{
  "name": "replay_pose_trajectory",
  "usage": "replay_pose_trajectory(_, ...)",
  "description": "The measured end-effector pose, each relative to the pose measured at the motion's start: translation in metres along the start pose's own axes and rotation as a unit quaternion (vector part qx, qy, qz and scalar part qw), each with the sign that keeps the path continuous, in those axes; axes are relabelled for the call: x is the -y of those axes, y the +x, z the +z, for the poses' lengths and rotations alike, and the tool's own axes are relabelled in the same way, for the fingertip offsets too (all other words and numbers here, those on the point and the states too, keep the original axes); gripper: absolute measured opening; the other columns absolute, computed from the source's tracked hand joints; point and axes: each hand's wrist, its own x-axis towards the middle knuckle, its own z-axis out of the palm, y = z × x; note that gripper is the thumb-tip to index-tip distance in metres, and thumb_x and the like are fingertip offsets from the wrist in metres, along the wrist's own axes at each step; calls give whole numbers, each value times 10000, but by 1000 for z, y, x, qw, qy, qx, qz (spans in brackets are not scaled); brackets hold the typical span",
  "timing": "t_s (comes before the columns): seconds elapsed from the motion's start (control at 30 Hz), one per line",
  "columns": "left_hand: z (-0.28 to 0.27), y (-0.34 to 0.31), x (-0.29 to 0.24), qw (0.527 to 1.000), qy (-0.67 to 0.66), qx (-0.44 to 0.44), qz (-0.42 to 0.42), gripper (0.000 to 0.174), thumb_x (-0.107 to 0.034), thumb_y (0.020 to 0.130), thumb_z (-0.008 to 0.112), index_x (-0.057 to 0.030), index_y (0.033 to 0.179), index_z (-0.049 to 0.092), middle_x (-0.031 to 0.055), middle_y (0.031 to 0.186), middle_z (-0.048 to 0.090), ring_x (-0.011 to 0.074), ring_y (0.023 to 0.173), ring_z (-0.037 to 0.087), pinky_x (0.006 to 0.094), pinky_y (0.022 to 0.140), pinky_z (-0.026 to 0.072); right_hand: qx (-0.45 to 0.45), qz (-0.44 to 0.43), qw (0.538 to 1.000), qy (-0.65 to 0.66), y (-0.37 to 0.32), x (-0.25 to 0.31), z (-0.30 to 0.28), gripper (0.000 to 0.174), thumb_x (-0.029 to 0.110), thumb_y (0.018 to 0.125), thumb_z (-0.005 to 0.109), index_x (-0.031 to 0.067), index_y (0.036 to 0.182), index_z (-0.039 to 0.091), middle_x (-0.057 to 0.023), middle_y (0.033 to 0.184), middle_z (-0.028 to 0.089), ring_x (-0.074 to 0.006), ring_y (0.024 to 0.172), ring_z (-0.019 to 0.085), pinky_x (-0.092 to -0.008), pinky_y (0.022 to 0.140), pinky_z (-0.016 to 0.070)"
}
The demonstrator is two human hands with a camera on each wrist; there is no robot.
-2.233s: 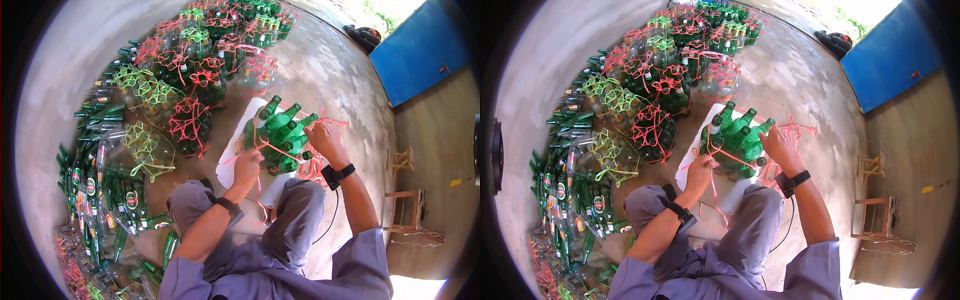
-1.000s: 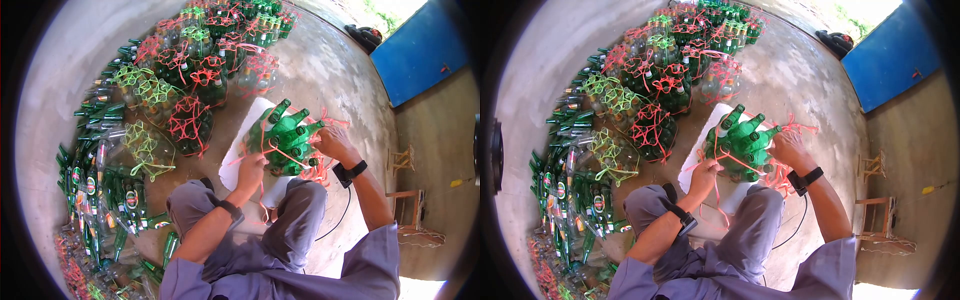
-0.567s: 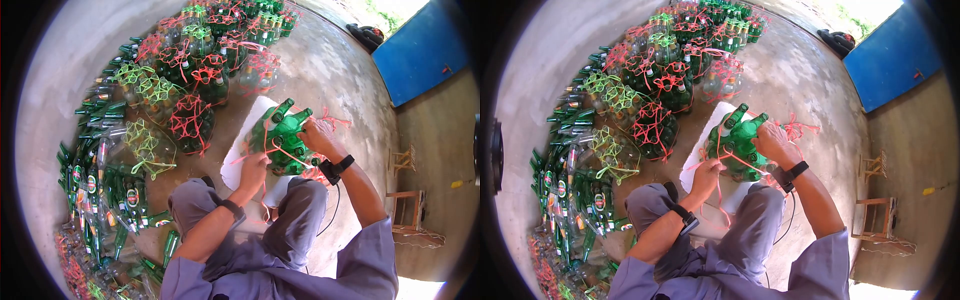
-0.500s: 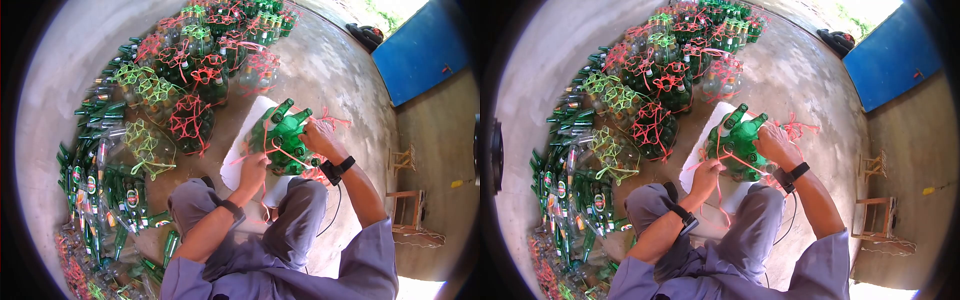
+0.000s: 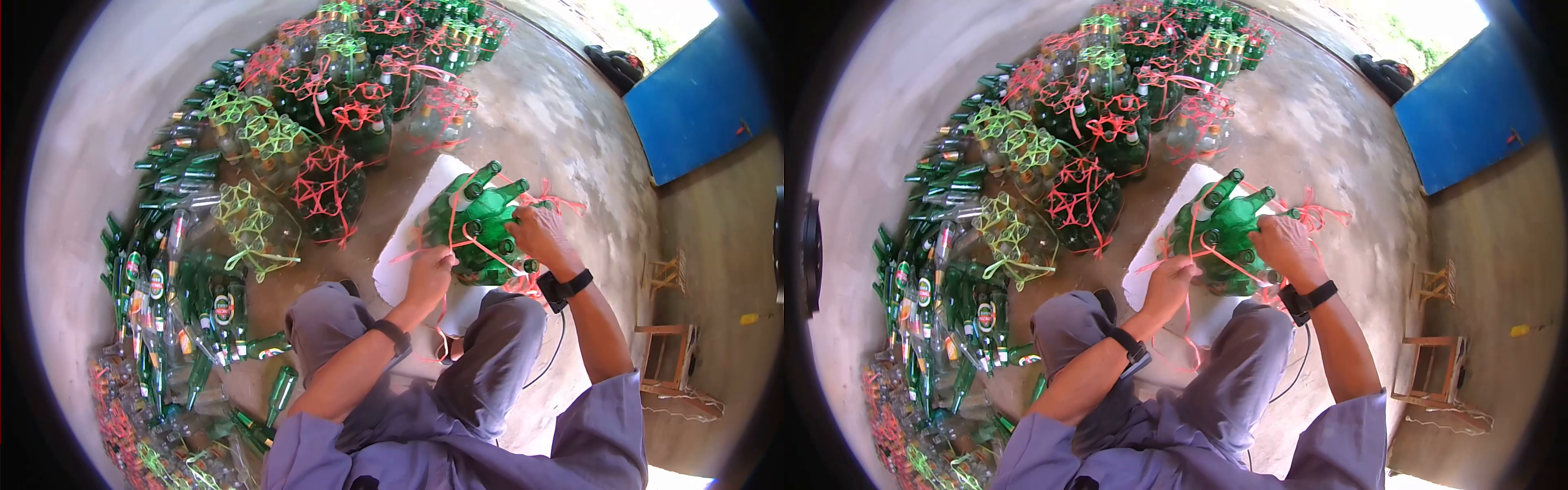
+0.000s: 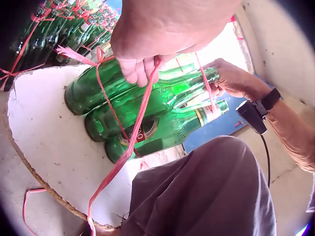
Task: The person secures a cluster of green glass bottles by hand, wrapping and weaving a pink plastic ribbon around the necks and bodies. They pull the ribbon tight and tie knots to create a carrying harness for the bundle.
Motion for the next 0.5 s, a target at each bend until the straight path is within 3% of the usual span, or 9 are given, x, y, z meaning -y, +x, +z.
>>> replay_pose_trajectory(0.07, 4, -1, 0, 1000, -4, -17, 17, 147, -74, 953, 547, 32, 951, 649, 117, 863, 695, 210, 833, 645, 350, 742, 487, -72, -16, 997, 28, -4, 1, -2, 296, 274, 836, 678, 15, 980, 670, -205, 805, 671, -397, 805, 653, -500, 693, 474)
replay_pose_trajectory(0.1, 5, -2, -2, 999, 0, -36, 38, 153, -78, 955, 543, 31, 952, 650, 126, 847, 692, 226, 821, 650, 360, 728, 490, -14, 22, 1000, 4, -3, 4, -10, 397, 289, 837, 679, 19, 1127, 649, -192, 831, 687, -391, 836, 665, -497, 735, 489)
replay_pose_trajectory(0.17, 2, -3, -8, 999, 36, -23, 21, 148, -66, 948, 531, 14, 951, 655, 151, 821, 682, 274, 785, 646, 380, 706, 492, -93, -13, 995, -14, -12, 11, -14, 468, 220, 834, 722, 25, 1239, 592, -203, 1014, 688, -372, 977, 651, -486, 860, 502)
replay_pose_trajectory(0.23, 6, 2, 7, 996, 65, -30, 51, 135, -52, 930, 528, 3, 942, 650, 189, 830, 672, 313, 789, 652, 405, 709, 492, -155, -31, 986, -60, -17, 38, -33, 382, 169, 839, 732, 50, 1191, 640, -175, 1118, 678, -349, 1025, 647, -447, 853, 513)
replay_pose_trajectory(0.3, 7, -1, -2, 998, 21, -48, 43, 124, -48, 918, 523, 4, 922, 636, 208, 831, 661, 354, 797, 657, 432, 717, 489, -161, -24, 986, -18, -23, 71, -39, 296, 158, 858, 710, 47, 1130, 672, -161, 1035, 700, -343, 941, 671, -426, 798, 524)
replay_pose_trajectory(0.37, 11, -3, -2, 997, 33, -65, 21, 123, -65, 916, 528, 0, 917, 632, 211, 830, 658, 362, 794, 654, 437, 711, 485, -141, 15, 981, 129, -33, 88, -31, 160, 150, 897, 663, 19, 986, 685, -151, 834, 693, -341, 747, 661, -417, 687, 503)
replay_pose_trajectory(0.4, 11, -2, -3, 997, 39, -64, 10, 123, -82, 915, 532, -5, 912, 629, 215, 828, 655, 371, 792, 652, 443, 705, 481, -138, 7, 981, 136, -36, 98, -28, 160, 150, 897, 663, 19, 986, 685, -151, 834, 693, -341, 747, 661, -417, 687, 503)
replay_pose_trajectory(0.47, 7, -2, -9, 996, 54, -65, 3, 125, -100, 911, 541, -14, 913, 633, 209, 825, 656, 373, 791, 648, 441, 699, 479, 28, 44, 990, 130, -44, 117, -24, 243, 190, 947, 600, -17, 828, 646, -145, 654, 622, -322, 598, 593, -410, 608, 456)
replay_pose_trajectory(0.5, 4, -4, -13, 996, 62, -57, -2, 128, -118, 908, 550, -24, 914, 638, 202, 823, 657, 375, 791, 645, 439, 692, 477, 30, 37, 990, 132, -47, 117, -14, 243, 190, 947, 600, -17, 828, 646, -145, 654, 622, -322, 598, 593, -410, 608, 456)
